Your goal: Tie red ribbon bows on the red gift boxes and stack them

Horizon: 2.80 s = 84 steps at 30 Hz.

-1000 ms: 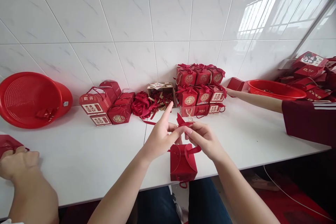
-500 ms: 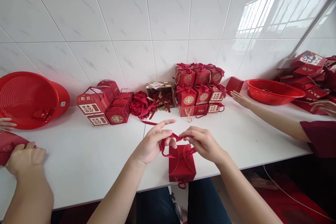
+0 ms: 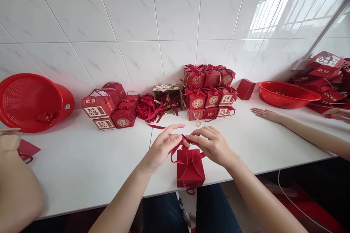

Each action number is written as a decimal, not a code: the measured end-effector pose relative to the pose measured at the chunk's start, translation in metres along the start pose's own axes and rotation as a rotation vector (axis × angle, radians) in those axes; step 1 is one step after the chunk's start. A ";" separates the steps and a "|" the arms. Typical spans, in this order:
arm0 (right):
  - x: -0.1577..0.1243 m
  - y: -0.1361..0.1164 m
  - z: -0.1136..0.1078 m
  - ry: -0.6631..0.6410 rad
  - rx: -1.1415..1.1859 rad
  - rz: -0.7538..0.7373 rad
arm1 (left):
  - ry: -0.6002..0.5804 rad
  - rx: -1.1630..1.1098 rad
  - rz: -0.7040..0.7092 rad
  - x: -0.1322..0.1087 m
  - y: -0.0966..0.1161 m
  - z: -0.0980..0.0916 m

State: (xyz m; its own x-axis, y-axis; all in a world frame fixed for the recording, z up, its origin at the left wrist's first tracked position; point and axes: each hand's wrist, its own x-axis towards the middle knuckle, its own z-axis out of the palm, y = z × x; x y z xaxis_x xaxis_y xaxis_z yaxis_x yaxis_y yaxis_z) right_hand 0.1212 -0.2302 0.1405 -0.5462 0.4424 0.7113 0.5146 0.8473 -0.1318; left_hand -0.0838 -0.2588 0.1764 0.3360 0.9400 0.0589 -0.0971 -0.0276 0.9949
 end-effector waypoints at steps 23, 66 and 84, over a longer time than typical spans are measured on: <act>-0.137 0.011 0.006 0.272 0.083 1.010 | 0.441 0.857 0.100 -0.050 -0.105 -0.061; -0.050 -0.044 0.034 0.008 0.702 0.943 | 0.090 0.831 0.212 -0.022 -0.090 0.024; -0.032 -0.027 0.017 -0.384 0.575 0.747 | -0.054 0.783 0.405 -0.013 -0.094 0.006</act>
State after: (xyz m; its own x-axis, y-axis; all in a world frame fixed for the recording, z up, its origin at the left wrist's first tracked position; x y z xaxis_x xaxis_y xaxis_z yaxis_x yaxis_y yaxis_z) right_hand 0.1135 -0.2620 0.1099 -0.4423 0.8952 0.0546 0.4703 0.2834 -0.8358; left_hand -0.0729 -0.2706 0.0824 0.4603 0.7910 0.4031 0.4450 -0.5984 0.6662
